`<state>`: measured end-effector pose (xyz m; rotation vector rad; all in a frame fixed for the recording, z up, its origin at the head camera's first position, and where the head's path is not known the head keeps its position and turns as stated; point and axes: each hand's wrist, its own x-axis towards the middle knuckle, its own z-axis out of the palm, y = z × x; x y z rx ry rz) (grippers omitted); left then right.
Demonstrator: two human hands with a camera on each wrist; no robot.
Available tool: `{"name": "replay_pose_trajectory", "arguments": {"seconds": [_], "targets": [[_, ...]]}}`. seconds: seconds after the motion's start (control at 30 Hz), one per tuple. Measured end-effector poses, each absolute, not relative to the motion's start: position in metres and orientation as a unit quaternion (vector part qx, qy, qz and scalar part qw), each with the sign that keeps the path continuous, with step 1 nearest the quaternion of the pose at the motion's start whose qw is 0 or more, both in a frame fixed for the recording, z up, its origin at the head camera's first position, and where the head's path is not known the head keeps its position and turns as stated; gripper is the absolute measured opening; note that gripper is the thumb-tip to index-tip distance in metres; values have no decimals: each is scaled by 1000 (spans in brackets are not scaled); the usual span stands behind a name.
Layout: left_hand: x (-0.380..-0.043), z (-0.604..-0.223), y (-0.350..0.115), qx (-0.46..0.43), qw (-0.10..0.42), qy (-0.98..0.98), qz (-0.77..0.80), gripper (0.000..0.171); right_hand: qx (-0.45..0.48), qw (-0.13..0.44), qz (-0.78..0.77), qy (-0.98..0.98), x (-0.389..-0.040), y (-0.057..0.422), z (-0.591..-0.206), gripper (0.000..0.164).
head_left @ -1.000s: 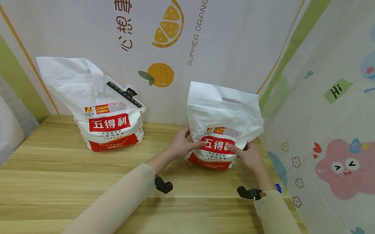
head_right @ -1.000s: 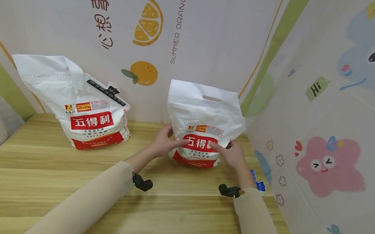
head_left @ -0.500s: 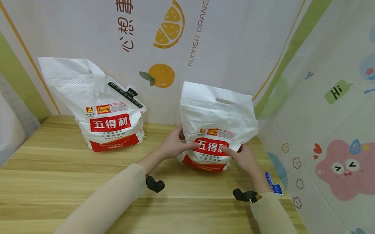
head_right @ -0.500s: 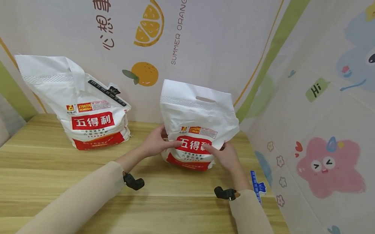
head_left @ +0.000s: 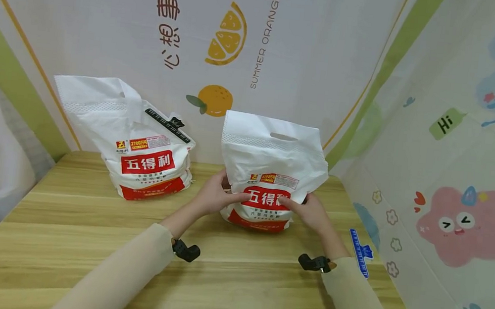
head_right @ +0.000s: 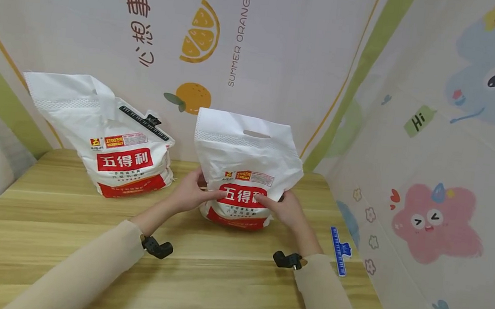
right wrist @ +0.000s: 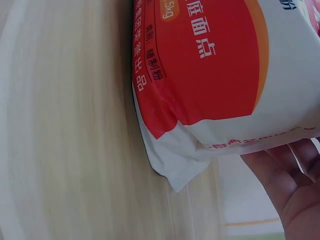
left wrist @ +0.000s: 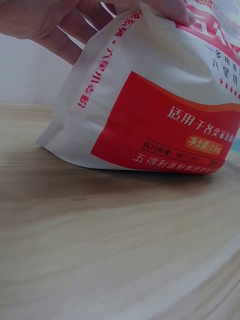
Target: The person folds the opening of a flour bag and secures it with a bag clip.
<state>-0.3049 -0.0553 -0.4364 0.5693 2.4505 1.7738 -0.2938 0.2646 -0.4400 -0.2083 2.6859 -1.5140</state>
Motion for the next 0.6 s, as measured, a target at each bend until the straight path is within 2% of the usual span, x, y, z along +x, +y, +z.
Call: {"name": "replay_pose_trajectory", "arguments": {"seconds": [0.6], "targets": [[-276, -438, -98, 147, 35, 799, 582, 72, -93, 42, -508, 855, -284, 223, -440, 69]]}}
